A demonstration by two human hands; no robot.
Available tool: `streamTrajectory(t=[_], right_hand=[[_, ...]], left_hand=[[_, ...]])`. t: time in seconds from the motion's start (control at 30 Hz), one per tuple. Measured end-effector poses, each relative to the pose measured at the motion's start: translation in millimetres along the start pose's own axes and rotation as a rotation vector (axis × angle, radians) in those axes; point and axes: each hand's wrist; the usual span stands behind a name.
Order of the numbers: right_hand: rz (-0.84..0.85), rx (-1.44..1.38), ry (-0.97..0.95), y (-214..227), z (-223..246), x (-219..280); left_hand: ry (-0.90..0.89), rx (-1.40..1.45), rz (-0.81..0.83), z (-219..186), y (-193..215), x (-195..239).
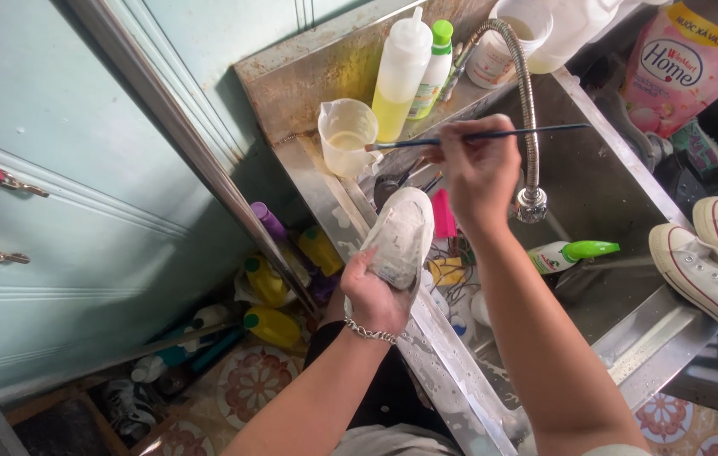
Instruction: The person cleans a white sneaker in a sink using a small brush and a cleaning solution. They repeatedly dip the brush into a plastic cup containing liquid and scrub the shoe's surface, including the toe, sides, and laces. The person rinses the brush under the tap and continues scrubbing different areas of the shoe.
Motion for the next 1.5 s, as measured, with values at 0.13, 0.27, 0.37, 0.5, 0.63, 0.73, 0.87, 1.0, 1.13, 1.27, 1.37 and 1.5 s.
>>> streamTrajectory(t=[0.13,0.27,0.37,0.5,0.63,0.73,0.87,1.0,1.13,1.27,1.37,1.5], right_hand=[[-0.027,-0.179,-0.216,64,12,41],[-0.038,-0.256,-0.399,91,0,82],[-0.001,-0.271,-0.466,88,-7,98],[0.054,-0.254,-0.419,80,-6,96],[0.046,-0.215,-0.358,85,-6,90],[0.064,-0.244,-0.334,80,6,98],[0.084,-0.212,-0.294,83,-5,101],[0.076,-0.070,-0.092,99,2,103],[0.136,0.093,0.018,100,36,140],[0.141,0.178,0.192,104,44,172],[0.156,0.070,0.207,110,46,190],[0.063,0.145,0.230,106,33,184]], left_hand=[[-0.028,0.009,0.141,-4,-14,19],[-0.022,-0.025,0.196,-12,-26,30],[-0.022,-0.049,0.243,-13,-32,42],[-0.048,-0.061,0.277,-14,-34,47],[-0.054,-0.093,0.297,-14,-30,42],[-0.062,-0.159,0.280,-15,-31,44],[-0.067,-0.108,0.298,-15,-31,47],[-0.069,-0.130,0.262,-13,-26,40],[-0.064,-0.050,0.215,-3,-23,29],[-0.216,-0.043,0.154,2,-24,26],[-0.166,-0.090,0.218,-2,1,-13],[-0.259,-0.043,0.215,7,-14,11]])
Point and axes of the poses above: each hand's wrist, its own x-axis away from the middle knuckle, its own y-axis out of the back of the hand, z = x × y, and after that the axes turned 7 degrees about -y, right-handed
